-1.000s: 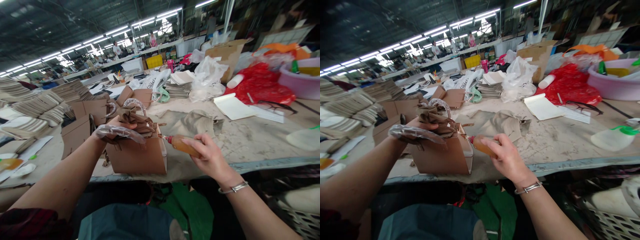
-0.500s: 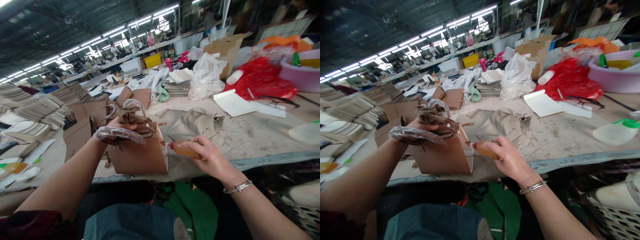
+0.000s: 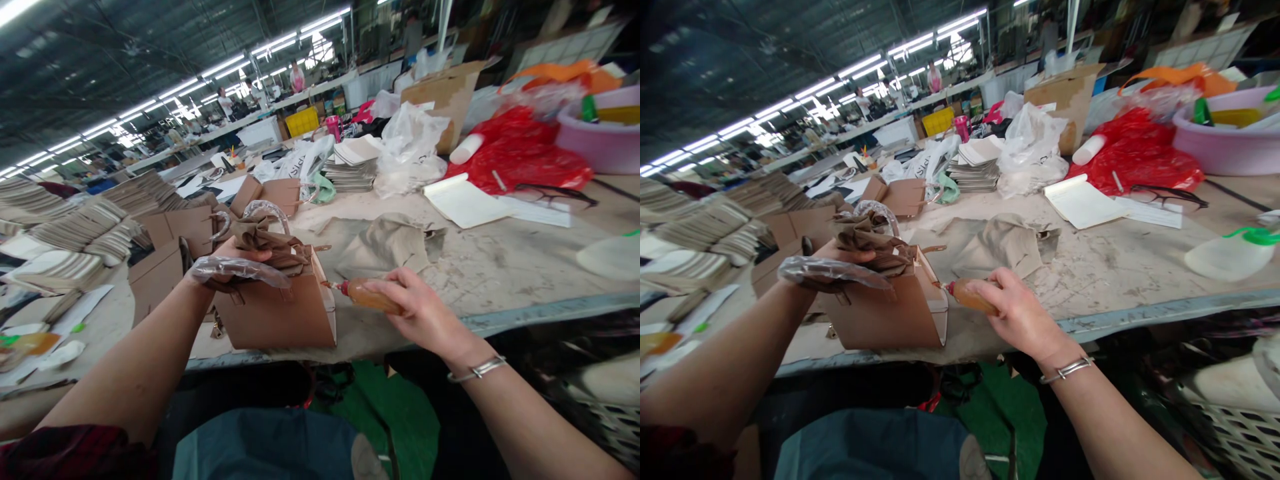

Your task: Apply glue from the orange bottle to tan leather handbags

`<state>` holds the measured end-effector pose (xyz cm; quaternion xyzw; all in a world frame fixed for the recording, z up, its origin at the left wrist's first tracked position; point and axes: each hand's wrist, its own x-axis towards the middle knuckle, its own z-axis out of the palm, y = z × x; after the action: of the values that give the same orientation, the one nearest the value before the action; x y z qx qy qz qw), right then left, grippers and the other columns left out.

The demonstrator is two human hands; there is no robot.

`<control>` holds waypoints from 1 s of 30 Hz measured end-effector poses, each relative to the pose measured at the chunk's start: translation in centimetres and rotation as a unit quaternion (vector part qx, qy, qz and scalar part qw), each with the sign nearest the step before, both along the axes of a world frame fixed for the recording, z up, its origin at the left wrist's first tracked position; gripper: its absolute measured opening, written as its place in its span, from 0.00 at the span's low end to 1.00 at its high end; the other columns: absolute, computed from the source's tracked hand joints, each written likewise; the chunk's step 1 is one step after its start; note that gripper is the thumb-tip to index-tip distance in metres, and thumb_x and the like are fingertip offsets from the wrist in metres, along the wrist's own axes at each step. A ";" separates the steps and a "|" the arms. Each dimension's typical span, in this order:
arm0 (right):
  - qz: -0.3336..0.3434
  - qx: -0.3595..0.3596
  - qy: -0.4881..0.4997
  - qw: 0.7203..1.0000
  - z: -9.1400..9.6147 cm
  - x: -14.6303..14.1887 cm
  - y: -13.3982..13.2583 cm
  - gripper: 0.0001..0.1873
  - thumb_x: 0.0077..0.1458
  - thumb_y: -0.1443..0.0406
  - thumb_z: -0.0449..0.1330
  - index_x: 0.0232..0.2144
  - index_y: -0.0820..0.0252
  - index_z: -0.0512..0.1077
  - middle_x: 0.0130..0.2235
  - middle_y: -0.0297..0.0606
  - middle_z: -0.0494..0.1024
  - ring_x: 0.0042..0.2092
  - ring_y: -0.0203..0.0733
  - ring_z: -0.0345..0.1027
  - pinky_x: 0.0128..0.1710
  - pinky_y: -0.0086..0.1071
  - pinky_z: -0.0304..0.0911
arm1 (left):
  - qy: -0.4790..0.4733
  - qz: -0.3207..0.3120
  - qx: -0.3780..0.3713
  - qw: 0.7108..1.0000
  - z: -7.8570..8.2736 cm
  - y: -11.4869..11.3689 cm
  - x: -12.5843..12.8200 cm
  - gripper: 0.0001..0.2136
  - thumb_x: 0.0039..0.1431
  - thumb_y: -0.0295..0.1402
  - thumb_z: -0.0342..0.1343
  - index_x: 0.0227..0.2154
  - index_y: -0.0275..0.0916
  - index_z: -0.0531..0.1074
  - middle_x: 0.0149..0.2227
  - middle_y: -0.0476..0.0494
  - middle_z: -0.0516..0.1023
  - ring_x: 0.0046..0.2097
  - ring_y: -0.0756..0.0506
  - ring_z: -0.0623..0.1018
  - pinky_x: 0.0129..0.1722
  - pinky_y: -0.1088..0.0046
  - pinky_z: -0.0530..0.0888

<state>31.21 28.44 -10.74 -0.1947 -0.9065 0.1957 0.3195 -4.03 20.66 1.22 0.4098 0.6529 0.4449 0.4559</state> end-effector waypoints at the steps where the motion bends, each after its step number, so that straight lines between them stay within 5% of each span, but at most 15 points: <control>1: -0.008 0.010 0.019 1.000 0.0 -0.1 0.1 0.37 0.49 0.81 0.54 0.59 0.49 0.67 0.45 0.40 0.65 0.44 0.43 0.67 0.43 0.36 0.69 | 0.001 0.000 -0.005 1.000 0.0 0.0 0.0 0.27 0.38 0.32 0.75 0.45 0.30 0.79 0.48 0.30 0.83 0.51 0.31 0.81 0.56 0.47 0.75; 6: -0.044 0.052 0.089 0.994 0.5 -0.6 0.5 0.37 0.48 0.80 0.56 0.59 0.48 0.67 0.47 0.41 0.64 0.48 0.46 0.66 0.45 0.38 0.69 | -0.003 -0.009 0.004 1.000 0.1 0.0 0.0 0.24 0.38 0.31 0.74 0.42 0.32 0.81 0.48 0.36 0.84 0.52 0.31 0.81 0.60 0.49 0.72; 14: -0.005 0.013 -0.002 1.000 0.5 0.0 -0.3 0.36 0.48 0.82 0.53 0.57 0.52 0.70 0.42 0.40 0.65 0.42 0.43 0.66 0.39 0.34 0.67 | -0.001 -0.023 -0.002 1.000 -0.4 0.2 -0.7 0.21 0.41 0.32 0.74 0.42 0.36 0.82 0.45 0.42 0.85 0.50 0.34 0.82 0.59 0.54 0.73; 22: -0.037 0.037 0.063 0.997 0.9 -0.6 0.0 0.36 0.48 0.81 0.54 0.58 0.52 0.69 0.44 0.40 0.65 0.44 0.43 0.65 0.41 0.34 0.68 | 0.027 0.022 -0.012 0.999 0.1 -0.1 0.1 0.25 0.36 0.33 0.76 0.42 0.37 0.81 0.46 0.42 0.85 0.51 0.33 0.81 0.60 0.53 0.73; 30: -0.015 0.015 -0.005 1.000 0.8 -0.2 -0.5 0.34 0.49 0.82 0.53 0.56 0.56 0.70 0.41 0.41 0.65 0.42 0.44 0.64 0.40 0.35 0.67 | 0.040 0.030 -0.018 0.999 -0.2 0.3 -0.5 0.27 0.34 0.33 0.76 0.42 0.34 0.81 0.46 0.38 0.85 0.52 0.31 0.80 0.60 0.50 0.72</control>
<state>31.05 27.92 -9.95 -0.2042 -0.9079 0.1761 0.3209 -4.49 20.95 1.00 0.3991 0.6904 0.4302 0.4231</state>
